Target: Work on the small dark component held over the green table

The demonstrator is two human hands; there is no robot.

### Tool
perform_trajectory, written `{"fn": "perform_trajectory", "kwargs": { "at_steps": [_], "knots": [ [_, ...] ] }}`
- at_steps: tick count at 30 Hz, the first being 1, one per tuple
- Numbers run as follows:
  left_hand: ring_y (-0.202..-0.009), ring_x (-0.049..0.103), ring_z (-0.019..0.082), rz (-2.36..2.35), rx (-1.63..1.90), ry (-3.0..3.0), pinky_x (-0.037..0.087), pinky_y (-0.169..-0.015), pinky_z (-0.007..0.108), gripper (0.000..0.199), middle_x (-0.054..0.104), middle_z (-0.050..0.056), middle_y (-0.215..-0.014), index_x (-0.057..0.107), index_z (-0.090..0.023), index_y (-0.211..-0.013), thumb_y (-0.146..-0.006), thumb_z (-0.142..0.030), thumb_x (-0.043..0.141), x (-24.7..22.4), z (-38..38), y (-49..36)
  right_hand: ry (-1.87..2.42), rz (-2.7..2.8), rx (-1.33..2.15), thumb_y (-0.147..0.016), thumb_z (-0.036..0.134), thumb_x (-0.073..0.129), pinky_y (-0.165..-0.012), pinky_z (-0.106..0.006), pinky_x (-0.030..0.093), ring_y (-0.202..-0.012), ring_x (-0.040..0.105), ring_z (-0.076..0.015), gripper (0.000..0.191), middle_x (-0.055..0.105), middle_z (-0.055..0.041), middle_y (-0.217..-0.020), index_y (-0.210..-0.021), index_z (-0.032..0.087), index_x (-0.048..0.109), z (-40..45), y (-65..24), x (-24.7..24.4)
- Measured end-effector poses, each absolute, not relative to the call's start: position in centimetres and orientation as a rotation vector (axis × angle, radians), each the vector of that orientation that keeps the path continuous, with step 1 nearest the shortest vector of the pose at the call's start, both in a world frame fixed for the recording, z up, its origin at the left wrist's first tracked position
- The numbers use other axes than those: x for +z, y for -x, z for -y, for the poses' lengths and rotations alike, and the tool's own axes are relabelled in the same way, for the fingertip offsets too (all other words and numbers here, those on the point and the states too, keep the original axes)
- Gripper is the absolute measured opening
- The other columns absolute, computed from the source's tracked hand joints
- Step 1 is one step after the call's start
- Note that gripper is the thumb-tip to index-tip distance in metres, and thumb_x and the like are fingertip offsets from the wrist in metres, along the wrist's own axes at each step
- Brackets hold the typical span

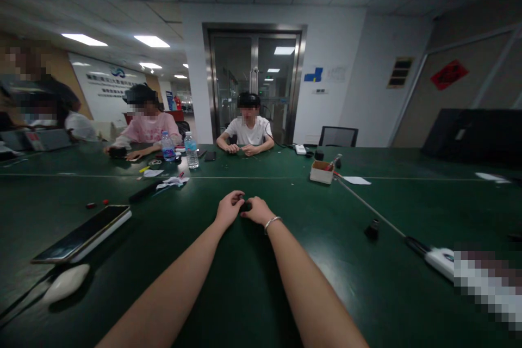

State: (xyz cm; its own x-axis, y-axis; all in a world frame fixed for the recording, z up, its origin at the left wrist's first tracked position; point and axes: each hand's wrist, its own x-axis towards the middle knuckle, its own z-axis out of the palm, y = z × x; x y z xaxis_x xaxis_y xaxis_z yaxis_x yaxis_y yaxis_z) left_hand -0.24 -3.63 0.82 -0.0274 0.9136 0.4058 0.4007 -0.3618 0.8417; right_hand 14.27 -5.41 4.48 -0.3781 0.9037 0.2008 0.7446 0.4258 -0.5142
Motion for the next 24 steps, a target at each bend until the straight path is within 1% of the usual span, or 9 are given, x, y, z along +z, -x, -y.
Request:
{"fn": "perform_trajectory", "kwargs": {
  "at_steps": [3,5,9,12,15,18,24],
  "knots": [
    [-0.084,0.062,0.014,-1.374,1.459,-1.623,0.048,-0.079,0.028,0.023,0.064,0.004,-0.093,0.062,-0.021,-0.098,-0.076,-0.018,0.058,0.4,3.0,1.3,1.437,2.166,0.448,-0.069,0.03,0.071,-0.071,-0.026,0.044,-0.082,0.059,-0.0191,0.024,0.066,-0.0053,-0.086,-0.089,0.017,0.066,4.7,-12.3,3.4],
    [-0.084,0.062,0.014,-1.383,1.513,-1.525,0.048,-0.08,0.028,0.023,0.064,0.004,-0.09,0.061,-0.02,-0.099,-0.076,-0.021,0.058,0.0,2.7,1.8,1.475,2.051,0.453,-0.073,0.029,0.067,-0.072,-0.026,0.044,-0.083,0.059,-0.0183,0.024,0.065,-0.0069,-0.091,-0.093,0.016,0.065,4.3,-11.7,2.6],
    [-0.086,0.061,0.015,-1.269,1.575,-1.379,0.049,-0.08,0.03,0.024,0.063,0.005,-0.091,0.06,-0.019,-0.097,-0.074,-0.026,0.061,-0.4,2.5,2.0,1.388,1.823,0.574,-0.077,0.024,0.061,-0.071,-0.025,0.046,-0.08,0.06,-0.0152,0.023,0.065,-0.0046,-0.091,-0.1,0.018,0.061,3.8,-11.2,1.1],
    [-0.086,0.061,0.014,-1.124,1.584,-1.263,0.051,-0.079,0.03,0.026,0.062,0.007,-0.092,0.059,-0.016,-0.095,-0.073,-0.029,0.063,-0.3,2.8,1.9,1.239,1.688,0.799,-0.08,0.021,0.057,-0.063,-0.024,0.048,-0.067,0.061,-0.0124,0.025,0.065,-0.0033,-0.084,-0.105,0.016,0.057,3.6,-11.2,0.6],
    [-0.086,0.061,0.014,-1.061,1.535,-1.282,0.051,-0.077,0.029,0.029,0.063,0.007,-0.091,0.059,-0.014,-0.092,-0.07,-0.032,0.065,-0.1,3.1,1.9,1.128,1.511,1.024,-0.082,0.02,0.055,-0.054,-0.022,0.048,-0.055,0.058,-0.0099,0.022,0.063,-0.0024,-0.074,-0.103,0.013,0.056,3.2,-11.5,0.6],
    [-0.078,0.061,0.014,-1.12,1.451,-1.422,0.05,-0.071,0.027,0.03,0.064,0.006,-0.083,0.062,-0.014,-0.088,-0.069,-0.036,0.066,0.0,3.2,2.3,1.047,1.38,1.134,-0.08,0.018,0.06,-0.052,-0.02,0.048,-0.052,0.057,-0.0088,0.018,0.062,-0.0013,-0.066,-0.096,0.012,0.058,2.9,-12.0,0.4],
    [-0.06,0.056,0.013,-1.22,1.408,-1.538,0.043,-0.058,0.025,0.033,0.062,0.004,-0.065,0.066,-0.013,-0.08,-0.066,-0.042,0.066,-0.5,2.6,2.8,0.958,1.312,1.196,-0.07,0.017,0.071,-0.05,-0.019,0.048,-0.051,0.059,-0.0093,0.026,0.063,-0.001,-0.059,-0.092,0.009,0.061,2.7,-12.6,0.0]
  ]
}}
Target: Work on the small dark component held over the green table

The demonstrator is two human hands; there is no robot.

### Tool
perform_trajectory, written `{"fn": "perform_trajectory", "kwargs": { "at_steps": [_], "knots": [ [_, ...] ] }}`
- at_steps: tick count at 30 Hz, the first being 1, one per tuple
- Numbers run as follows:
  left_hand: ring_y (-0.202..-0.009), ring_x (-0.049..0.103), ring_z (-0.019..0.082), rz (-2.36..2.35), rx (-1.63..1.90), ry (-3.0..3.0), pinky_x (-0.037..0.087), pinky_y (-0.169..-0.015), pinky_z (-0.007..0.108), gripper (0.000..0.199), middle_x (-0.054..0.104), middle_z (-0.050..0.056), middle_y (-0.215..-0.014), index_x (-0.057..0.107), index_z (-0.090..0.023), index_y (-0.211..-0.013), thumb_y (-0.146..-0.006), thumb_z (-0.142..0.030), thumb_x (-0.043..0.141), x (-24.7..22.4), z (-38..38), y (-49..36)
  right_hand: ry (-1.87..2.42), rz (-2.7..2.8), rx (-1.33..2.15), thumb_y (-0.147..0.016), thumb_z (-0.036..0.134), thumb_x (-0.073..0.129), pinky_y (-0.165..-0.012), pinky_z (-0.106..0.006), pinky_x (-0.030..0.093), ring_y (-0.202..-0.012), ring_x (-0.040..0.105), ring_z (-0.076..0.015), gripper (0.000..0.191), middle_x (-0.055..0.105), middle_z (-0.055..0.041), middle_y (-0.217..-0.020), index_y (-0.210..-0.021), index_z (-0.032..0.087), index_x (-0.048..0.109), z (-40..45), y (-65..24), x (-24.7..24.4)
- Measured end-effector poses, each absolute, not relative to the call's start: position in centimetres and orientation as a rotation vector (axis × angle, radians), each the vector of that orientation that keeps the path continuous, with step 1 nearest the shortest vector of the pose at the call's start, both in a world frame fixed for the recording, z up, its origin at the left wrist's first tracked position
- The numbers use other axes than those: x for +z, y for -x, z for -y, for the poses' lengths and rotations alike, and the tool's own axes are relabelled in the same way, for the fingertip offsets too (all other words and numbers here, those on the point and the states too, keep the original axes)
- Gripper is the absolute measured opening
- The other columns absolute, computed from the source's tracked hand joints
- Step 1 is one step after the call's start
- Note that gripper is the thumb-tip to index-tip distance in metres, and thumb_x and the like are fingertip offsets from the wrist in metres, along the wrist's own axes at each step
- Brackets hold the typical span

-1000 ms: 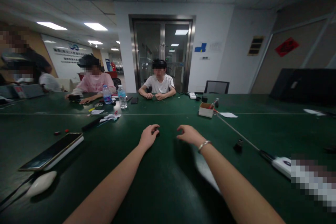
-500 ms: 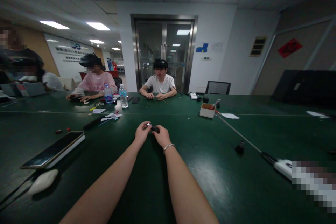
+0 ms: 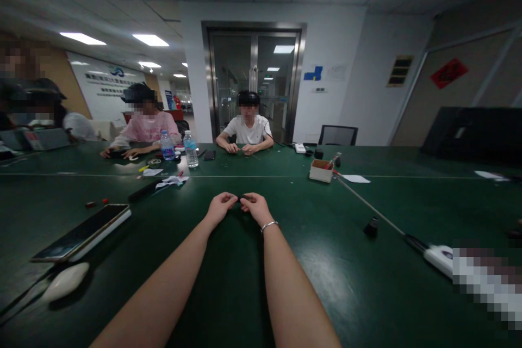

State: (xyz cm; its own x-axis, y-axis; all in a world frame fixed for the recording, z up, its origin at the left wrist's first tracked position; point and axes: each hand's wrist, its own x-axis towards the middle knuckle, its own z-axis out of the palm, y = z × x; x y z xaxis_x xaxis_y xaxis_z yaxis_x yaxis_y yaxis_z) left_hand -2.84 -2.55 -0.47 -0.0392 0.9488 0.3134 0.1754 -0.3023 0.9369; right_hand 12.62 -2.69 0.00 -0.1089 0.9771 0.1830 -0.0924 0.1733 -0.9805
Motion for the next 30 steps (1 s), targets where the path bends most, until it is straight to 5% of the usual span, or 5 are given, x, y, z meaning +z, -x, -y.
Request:
{"fn": "perform_trajectory", "kwargs": {
  "at_steps": [30],
  "knots": [
    [-0.049,0.049,0.013,-1.538,1.266,-1.58,0.034,-0.052,0.026,0.05,0.055,0.002,-0.052,0.056,-0.017,-0.056,-0.078,-0.059,0.04,0.22,2.93,2.05,0.815,1.358,1.277,-0.058,0.022,0.076,-0.06,-0.023,0.049,-0.06,0.061,-0.0107,0.039,0.065,0.0004,-0.065,-0.093,0.013,0.062,2.99,-12.91,0.08]
  ]
}}
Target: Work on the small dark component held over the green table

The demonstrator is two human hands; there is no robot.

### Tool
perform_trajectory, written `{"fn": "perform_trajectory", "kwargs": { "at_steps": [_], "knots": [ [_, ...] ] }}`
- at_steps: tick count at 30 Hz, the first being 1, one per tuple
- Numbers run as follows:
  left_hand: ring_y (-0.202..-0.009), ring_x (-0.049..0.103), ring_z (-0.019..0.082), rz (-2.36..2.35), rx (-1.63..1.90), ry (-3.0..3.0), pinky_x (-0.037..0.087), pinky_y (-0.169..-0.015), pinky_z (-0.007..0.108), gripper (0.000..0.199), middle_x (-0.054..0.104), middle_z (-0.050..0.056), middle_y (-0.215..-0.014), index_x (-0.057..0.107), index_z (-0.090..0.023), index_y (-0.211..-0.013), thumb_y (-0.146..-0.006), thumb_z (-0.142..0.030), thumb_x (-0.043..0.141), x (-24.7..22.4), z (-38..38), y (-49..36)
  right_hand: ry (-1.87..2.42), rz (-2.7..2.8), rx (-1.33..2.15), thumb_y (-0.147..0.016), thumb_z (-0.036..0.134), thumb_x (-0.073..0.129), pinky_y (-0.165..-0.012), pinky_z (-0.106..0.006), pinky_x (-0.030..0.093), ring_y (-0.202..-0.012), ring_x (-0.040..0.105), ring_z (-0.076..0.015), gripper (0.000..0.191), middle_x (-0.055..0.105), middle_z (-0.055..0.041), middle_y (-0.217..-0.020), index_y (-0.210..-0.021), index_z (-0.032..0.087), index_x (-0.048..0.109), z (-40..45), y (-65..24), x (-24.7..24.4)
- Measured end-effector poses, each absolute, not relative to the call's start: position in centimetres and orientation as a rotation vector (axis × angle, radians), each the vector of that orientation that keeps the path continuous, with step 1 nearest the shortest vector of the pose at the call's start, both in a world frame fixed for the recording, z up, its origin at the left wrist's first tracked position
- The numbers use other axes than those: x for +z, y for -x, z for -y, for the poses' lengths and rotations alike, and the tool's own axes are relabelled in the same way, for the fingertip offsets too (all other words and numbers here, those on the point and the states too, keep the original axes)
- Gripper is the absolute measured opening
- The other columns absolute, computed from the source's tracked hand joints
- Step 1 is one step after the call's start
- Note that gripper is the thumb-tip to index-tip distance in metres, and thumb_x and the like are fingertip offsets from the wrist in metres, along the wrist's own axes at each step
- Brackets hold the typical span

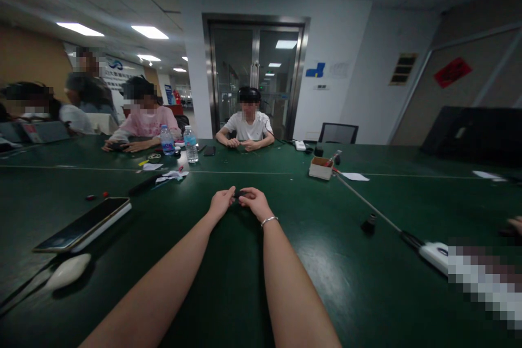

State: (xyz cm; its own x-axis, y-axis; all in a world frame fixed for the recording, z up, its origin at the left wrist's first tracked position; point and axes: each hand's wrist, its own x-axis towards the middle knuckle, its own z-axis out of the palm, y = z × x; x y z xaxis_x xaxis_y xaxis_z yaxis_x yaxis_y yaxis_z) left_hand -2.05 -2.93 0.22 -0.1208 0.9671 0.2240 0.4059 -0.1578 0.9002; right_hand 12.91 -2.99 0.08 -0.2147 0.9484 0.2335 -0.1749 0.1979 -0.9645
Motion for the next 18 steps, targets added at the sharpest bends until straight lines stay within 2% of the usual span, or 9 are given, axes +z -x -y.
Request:
{"fn": "perform_trajectory", "kwargs": {
  "at_steps": [7,14,18],
  "knots": [
    [-0.049,0.048,0.014,-1.584,1.228,-1.625,0.033,-0.054,0.026,0.055,0.054,0.002,-0.052,0.054,-0.018,-0.054,-0.08,-0.061,0.032,0.7,3.4,2.1,0.758,1.335,1.358,-0.057,0.02,0.079,-0.06,-0.022,0.051,-0.065,0.062,-0.0112,0.041,0.066,-0.0014,-0.072,-0.095,0.014,0.062,3.3,-13.0,0.4],
    [-0.059,0.047,0.013,-1.514,1.298,-1.762,0.032,-0.057,0.025,0.049,0.052,-0.001,-0.058,0.052,-0.018,-0.06,-0.081,-0.059,0.036,0.6,3.8,2.1,0.946,1.293,1.447,-0.074,0.032,0.07,-0.038,-0.015,0.044,-0.044,0.056,-0.0078,0.025,0.064,-0.0051,-0.057,-0.078,0.01,0.059,4.0,-13.2,1.7],
    [-0.063,0.047,0.013,-1.429,1.299,-1.79,0.034,-0.061,0.024,0.039,0.052,-0.002,-0.063,0.053,-0.018,-0.066,-0.081,-0.052,0.04,0.5,3.8,1.9,0.964,1.271,1.457,-0.076,0.034,0.068,-0.038,-0.016,0.045,-0.042,0.057,-0.009,0.027,0.064,-0.0053,-0.055,-0.076,0.011,0.056,4.1,-13.4,2.1]
  ]
}}
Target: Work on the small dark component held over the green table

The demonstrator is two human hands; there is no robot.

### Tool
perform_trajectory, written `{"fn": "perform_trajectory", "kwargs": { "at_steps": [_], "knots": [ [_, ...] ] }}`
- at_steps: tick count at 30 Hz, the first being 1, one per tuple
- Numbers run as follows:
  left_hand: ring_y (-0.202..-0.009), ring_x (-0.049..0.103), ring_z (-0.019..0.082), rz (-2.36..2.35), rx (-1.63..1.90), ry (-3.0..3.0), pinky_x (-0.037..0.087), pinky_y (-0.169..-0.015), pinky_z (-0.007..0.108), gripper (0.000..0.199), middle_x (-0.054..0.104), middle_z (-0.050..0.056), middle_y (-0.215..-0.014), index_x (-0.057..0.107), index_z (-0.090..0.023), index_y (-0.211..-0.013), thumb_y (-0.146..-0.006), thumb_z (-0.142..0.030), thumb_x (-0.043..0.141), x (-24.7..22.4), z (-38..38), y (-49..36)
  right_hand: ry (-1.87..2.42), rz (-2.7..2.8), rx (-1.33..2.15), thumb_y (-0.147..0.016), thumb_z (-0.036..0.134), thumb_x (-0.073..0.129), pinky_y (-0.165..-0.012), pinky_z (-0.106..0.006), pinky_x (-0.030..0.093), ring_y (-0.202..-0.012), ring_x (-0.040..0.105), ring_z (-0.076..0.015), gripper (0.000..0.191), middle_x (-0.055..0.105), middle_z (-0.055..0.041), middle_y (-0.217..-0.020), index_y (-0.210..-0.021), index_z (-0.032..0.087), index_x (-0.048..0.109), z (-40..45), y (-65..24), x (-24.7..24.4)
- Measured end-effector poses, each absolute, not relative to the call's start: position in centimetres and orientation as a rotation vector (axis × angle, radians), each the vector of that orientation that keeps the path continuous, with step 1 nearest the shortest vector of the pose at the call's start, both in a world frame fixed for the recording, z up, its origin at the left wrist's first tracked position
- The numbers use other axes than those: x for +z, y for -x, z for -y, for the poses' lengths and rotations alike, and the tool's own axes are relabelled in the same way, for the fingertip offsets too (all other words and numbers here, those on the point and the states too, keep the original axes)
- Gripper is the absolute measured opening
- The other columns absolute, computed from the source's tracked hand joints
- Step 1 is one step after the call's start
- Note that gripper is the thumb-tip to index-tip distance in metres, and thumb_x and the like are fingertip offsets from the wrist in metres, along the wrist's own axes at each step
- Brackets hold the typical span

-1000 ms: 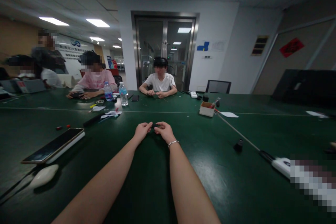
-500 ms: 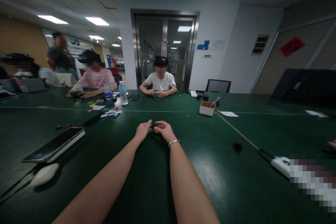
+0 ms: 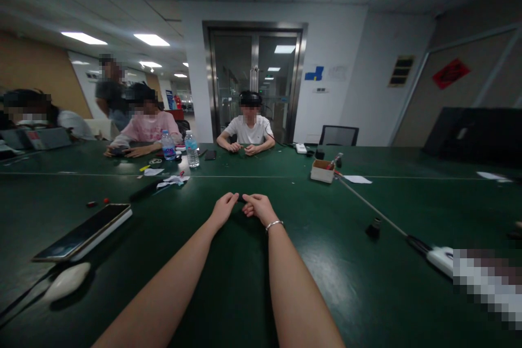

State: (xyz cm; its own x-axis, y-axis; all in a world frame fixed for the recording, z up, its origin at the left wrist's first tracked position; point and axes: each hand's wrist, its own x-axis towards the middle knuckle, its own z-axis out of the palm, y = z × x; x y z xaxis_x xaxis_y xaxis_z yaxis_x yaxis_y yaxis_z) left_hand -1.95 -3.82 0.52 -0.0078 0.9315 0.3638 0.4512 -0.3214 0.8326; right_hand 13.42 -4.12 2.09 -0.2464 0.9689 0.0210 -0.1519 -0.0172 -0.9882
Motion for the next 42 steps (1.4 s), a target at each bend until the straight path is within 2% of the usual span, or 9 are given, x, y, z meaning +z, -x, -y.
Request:
{"fn": "perform_trajectory", "kwargs": {
  "at_steps": [5,11,17,25,28,33,38,42],
  "knots": [
    [-0.068,0.05,0.014,-1.39,1.245,-1.902,0.036,-0.063,0.025,0.034,0.056,0.0,-0.071,0.056,-0.019,-0.074,-0.083,-0.048,0.041,1.1,4.6,1.8,1.005,1.246,1.43,-0.076,0.037,0.067,-0.038,-0.017,0.046,-0.04,0.056,-0.01,0.029,0.064,-0.0062,-0.053,-0.075,0.011,0.055,4.0,-13.9,2.0],
    [-0.086,0.052,0.017,-1.38,1.213,-2.262,0.037,-0.078,0.028,0.02,0.059,0.005,-0.09,0.057,-0.02,-0.089,-0.086,-0.033,0.042,2.2,5.8,1.7,1.048,1.181,1.392,-0.079,0.039,0.064,-0.038,-0.017,0.045,-0.041,0.057,-0.0104,0.031,0.063,-0.0071,-0.053,-0.073,0.01,0.055,4.1,-14.5,2.1],
    [-0.078,0.053,0.018,-1.491,1.163,-2.213,0.036,-0.07,0.028,0.029,0.059,0.005,-0.085,0.058,-0.02,-0.081,-0.089,-0.035,0.035,2.0,5.8,1.5,0.96,1.235,1.428,-0.078,0.035,0.067,-0.041,-0.017,0.047,-0.044,0.058,-0.0099,0.028,0.064,-0.0071,-0.056,-0.071,0.01,0.057,4.1,-14.6,1.6],
    [-0.069,0.053,0.021,-1.561,1.116,-1.97,0.033,-0.064,0.029,0.038,0.062,0.007,-0.075,0.061,-0.021,-0.072,-0.087,-0.044,0.035,1.1,4.8,1.5,0.939,1.297,1.368,-0.075,0.019,0.069,-0.047,-0.018,0.052,-0.05,0.063,-0.0109,0.016,0.066,-0.0059,-0.062,-0.084,0.009,0.061,2.7,-14.4,0.0],
    [-0.063,0.052,0.02,-1.564,1.082,-1.893,0.032,-0.061,0.028,0.042,0.061,0.006,-0.069,0.06,-0.021,-0.066,-0.086,-0.049,0.035,1.1,4.6,1.6,0.909,1.302,1.398,-0.073,0.016,0.071,-0.052,-0.019,0.054,-0.054,0.064,-0.0112,0.018,0.067,-0.0057,-0.067,-0.086,0.01,0.062,2.7,-14.5,-0.1],
    [-0.063,0.053,0.021,-1.599,1.078,-1.841,0.032,-0.059,0.028,0.048,0.062,0.006,-0.069,0.06,-0.021,-0.065,-0.086,-0.053,0.031,1.0,4.2,1.9,0.825,1.303,1.439,-0.067,0.014,0.075,-0.056,-0.019,0.055,-0.06,0.065,-0.0098,0.028,0.068,-0.0038,-0.078,-0.092,0.012,0.061,3.3,-14.7,0.5],
    [-0.069,0.053,0.02,-1.523,1.105,-1.897,0.034,-0.064,0.028,0.041,0.062,0.007,-0.075,0.059,-0.02,-0.071,-0.087,-0.048,0.033,1.0,4.3,1.8,0.9,1.261,1.462,-0.074,0.023,0.071,-0.051,-0.018,0.054,-0.052,0.063,-0.0096,0.019,0.067,-0.0059,-0.066,-0.081,0.01,0.059,3.4,-14.5,1.0],
    [-0.082,0.053,0.018,-1.447,1.178,-1.999,0.038,-0.074,0.028,0.027,0.059,0.006,-0.086,0.057,-0.02,-0.081,-0.087,-0.037,0.038,1.1,4.3,1.7,0.991,1.252,1.422,-0.078,0.037,0.066,-0.044,-0.019,0.051,-0.046,0.061,-0.0114,0.028,0.066,-0.009,-0.058,-0.072,0.011,0.055,3.2,-14.2,1.2]
  ]
}}
